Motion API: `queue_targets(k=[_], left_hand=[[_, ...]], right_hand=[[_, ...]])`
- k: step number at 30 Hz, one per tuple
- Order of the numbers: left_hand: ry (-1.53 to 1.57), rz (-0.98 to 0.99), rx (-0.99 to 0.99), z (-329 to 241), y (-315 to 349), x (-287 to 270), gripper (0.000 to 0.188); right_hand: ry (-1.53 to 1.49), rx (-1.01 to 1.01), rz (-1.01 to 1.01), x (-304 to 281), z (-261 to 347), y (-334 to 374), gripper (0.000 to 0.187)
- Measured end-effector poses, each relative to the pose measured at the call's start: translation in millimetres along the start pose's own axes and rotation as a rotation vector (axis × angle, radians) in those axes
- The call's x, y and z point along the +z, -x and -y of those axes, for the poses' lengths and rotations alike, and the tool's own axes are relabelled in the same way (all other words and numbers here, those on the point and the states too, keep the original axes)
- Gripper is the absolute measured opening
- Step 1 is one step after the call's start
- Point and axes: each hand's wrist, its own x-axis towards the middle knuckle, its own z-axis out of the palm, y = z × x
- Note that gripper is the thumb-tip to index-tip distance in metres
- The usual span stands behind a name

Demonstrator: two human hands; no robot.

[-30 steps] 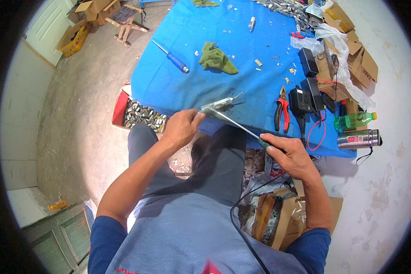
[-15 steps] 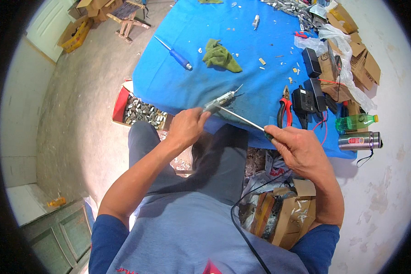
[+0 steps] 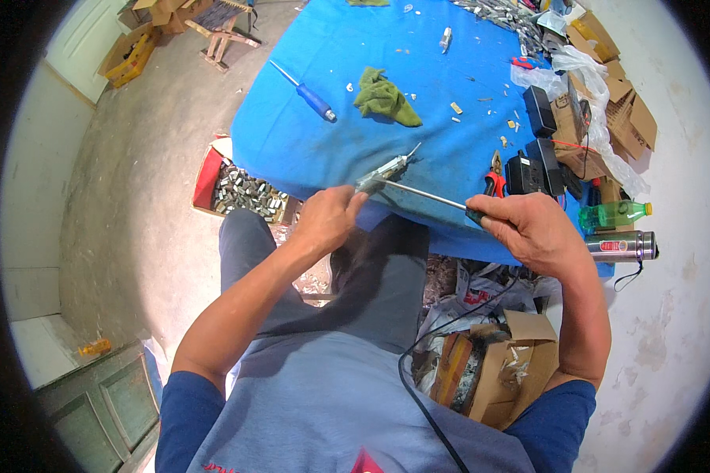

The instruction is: The person holds a small metal component and uses a screwdriver to loosen a screw. They then use a pair of pliers to grip and pull on the internal parts of the component on a table covered with a blue cloth.

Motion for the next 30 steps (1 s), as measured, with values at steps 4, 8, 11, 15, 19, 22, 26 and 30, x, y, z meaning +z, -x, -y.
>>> queue_targets(k=[4, 8, 11, 15, 19, 22, 26, 30], left_hand=[[0.002, 0.024, -0.013, -6, 2, -5, 0.038], [0.002, 0.042, -0.016, -8, 2, -8, 0.038], [-0.02, 0.021, 0.011, -4, 3, -5, 0.038], [-0.041, 0.018, 0.001, -6, 3, -4, 0.037], [-0.058, -0.012, 0.013, -3, 2, -6, 0.036], [-0.073, -0.033, 0.034, -4, 2, -12, 0.035], [-0.041, -0.014, 0.011, 0, 0, -19, 0.035], [-0.018, 0.073, -0.01, 4, -1, -20, 0.038]], right_hand=[[0.054, -0.091, -0.051, 7, -3, 5, 0.022], [-0.017, -0.083, -0.044, 11, -10, 8, 0.025], [-0.039, -0.094, -0.038, 20, -17, 8, 0.024], [-0.113, -0.1, -0.012, 26, -32, 10, 0.032], [-0.319, 0.082, 0.139, 18, -42, -1, 0.033], [-0.566, 0.233, 0.234, 20, -53, 0, 0.035], [-0.869, 0.383, 0.293, 37, -65, 4, 0.039], [-1.034, 0.497, 0.253, 60, -66, 13, 0.039]])
